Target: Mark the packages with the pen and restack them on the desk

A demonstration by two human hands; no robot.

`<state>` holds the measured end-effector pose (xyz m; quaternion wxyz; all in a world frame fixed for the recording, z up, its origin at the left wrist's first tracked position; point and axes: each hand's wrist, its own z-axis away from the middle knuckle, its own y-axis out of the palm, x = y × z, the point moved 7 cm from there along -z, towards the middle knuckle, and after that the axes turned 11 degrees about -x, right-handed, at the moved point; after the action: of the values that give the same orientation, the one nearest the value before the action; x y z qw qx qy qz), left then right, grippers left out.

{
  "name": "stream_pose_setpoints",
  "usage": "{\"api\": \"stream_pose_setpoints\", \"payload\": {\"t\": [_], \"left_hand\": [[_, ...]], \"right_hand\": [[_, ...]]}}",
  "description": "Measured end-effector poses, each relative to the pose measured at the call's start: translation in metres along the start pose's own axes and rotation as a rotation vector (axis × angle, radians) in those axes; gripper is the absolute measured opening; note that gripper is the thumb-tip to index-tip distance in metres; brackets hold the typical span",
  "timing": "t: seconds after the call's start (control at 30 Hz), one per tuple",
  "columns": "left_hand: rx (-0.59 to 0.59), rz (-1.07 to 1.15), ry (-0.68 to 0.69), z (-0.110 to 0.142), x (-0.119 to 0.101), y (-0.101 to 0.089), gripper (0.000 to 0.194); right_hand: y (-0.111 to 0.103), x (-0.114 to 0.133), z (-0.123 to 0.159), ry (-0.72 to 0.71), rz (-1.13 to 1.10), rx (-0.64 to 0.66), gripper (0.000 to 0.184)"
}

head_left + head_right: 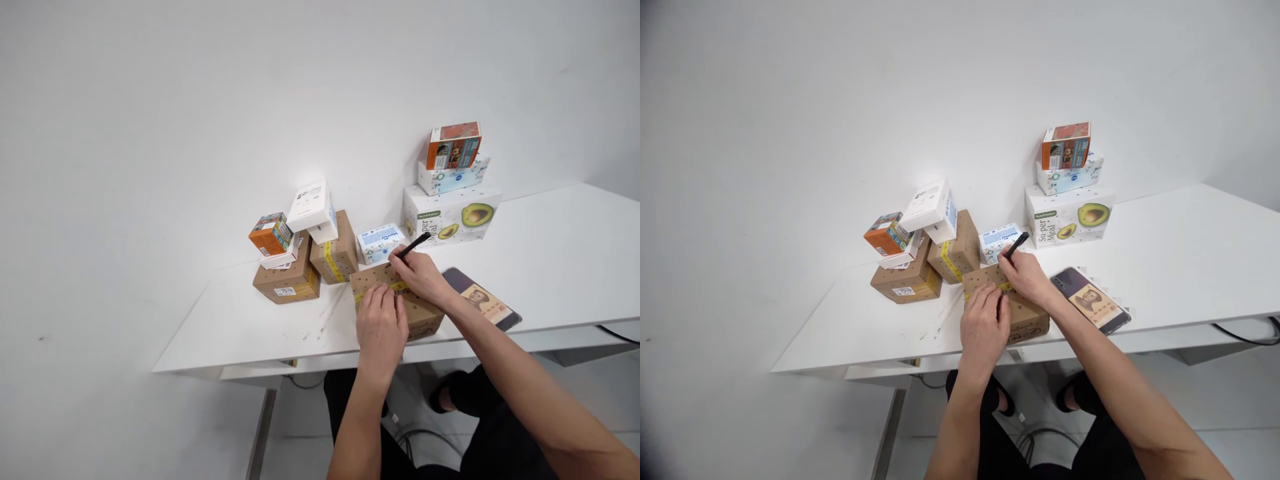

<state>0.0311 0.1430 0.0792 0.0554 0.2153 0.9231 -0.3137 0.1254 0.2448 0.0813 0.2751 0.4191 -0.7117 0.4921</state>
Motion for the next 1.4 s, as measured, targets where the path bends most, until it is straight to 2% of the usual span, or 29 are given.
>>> {"api": "stream_pose_setpoints", "payload": {"t": [0.17,0.3,0.4,0.5,0.57,0.67,0.73,0.8,1.0,1.07,1.17,1.23,1.3,1.4], "left_hand": [[0.000,-0.003,0.001,0.000,0.000,-0.001,0.022],[-0.001,-0.018,0.016,-0.001,-0.001,-0.002,0.022],[0.001,-0.023,0.018,-0.001,0.001,-0.003,0.020],[0.003,-0.030,0.025,-0.001,0.002,-0.003,0.019],[-0.003,-0.036,0.030,-0.001,0.002,-0.003,0.019],[-0.022,-0.043,0.029,-0.001,0.002,-0.004,0.019],[-0.027,-0.043,0.032,-0.001,0.001,-0.004,0.018],[-0.027,-0.041,0.038,-0.001,0.001,-0.004,0.019],[-0.050,-0.048,0.061,0.000,0.001,-0.004,0.018],[-0.055,-0.045,0.068,0.000,0.001,-0.004,0.018],[-0.049,-0.040,0.069,0.000,0.001,-0.003,0.019],[-0.039,-0.041,0.066,0.000,0.001,-0.003,0.019],[-0.032,-0.046,0.062,0.000,0.000,-0.003,0.020],[-0.033,-0.057,0.064,0.001,-0.001,-0.003,0.020]], "right_hand": [[-0.001,-0.004,0.002,0.041,-0.078,-0.022,0.031],[-0.016,-0.013,0.004,0.125,-0.273,-0.215,0.031],[-0.034,-0.032,0.007,0.184,-0.351,-0.391,0.034],[-0.049,-0.059,0.013,0.240,-0.275,-0.467,0.036],[-0.050,-0.080,0.019,0.287,-0.067,-0.375,0.032],[-0.030,-0.105,0.033,0.289,0.305,-0.023,0.025],[-0.015,-0.114,0.047,0.254,0.453,0.170,0.019],[-0.006,-0.117,0.058,0.238,0.515,0.246,0.019],[0.002,-0.116,0.072,0.251,0.556,0.244,0.027],[-0.007,-0.122,0.074,0.255,0.586,0.176,0.032],[-0.038,-0.133,0.079,0.256,0.745,-0.046,0.041],[-0.057,-0.141,0.085,0.266,0.862,-0.143,0.050],[-0.065,-0.151,0.089,0.280,0.907,-0.129,0.060],[-0.063,-0.158,0.091,0.259,0.895,-0.082,0.058]]}}
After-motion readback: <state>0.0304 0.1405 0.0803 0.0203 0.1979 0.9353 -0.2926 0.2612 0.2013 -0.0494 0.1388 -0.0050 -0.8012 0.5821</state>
